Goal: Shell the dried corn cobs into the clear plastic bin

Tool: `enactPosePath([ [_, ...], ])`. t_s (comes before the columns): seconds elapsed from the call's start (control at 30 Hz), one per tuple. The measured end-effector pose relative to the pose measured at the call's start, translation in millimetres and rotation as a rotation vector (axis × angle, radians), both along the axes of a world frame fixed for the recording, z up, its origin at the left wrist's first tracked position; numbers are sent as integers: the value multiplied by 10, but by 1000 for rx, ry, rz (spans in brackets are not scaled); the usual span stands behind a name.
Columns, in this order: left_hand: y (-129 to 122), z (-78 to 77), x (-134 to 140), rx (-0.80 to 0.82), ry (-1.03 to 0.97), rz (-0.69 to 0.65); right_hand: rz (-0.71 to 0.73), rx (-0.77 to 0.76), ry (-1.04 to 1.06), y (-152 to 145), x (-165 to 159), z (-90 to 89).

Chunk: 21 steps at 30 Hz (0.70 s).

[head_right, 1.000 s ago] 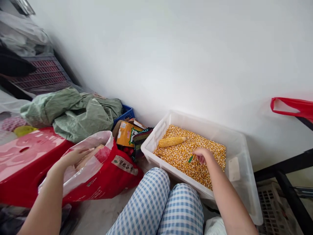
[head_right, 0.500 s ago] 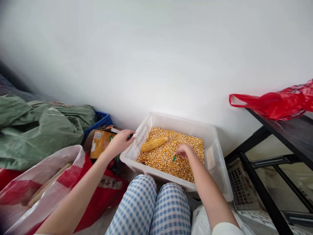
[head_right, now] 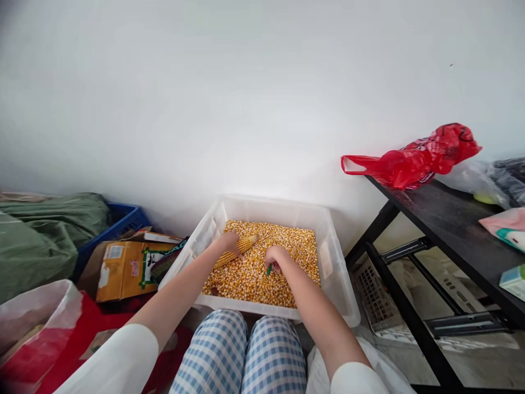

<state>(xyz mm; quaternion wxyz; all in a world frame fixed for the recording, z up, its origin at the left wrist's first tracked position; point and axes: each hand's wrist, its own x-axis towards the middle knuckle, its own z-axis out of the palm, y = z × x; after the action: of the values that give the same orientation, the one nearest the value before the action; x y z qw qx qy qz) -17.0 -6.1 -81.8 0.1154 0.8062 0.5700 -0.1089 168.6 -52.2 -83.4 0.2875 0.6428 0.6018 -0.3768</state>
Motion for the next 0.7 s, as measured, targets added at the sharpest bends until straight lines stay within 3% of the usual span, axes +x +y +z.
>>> enactPosePath([
  [0.1,45,-54,-83,-1,-51,-14,11,20,-48,8,-32,10],
  [0.2,75,33,-139,-17,-263,64,24,96,-85,-25,-118,-6],
  [0.33,36,369,-32,-264,-977,125,52,196,-94,-77,-173,-16],
  [0.47,-3,780,372,-461,-1652,180,81,276,-64,-117,-124,-2],
  [0.6,25,1036,732,-703,-2079,339,69,303,-47,-139,-121,-19],
  [0.7,21,1019,780,-849,-2221,503,44,240,-32,-119,-106,-40],
])
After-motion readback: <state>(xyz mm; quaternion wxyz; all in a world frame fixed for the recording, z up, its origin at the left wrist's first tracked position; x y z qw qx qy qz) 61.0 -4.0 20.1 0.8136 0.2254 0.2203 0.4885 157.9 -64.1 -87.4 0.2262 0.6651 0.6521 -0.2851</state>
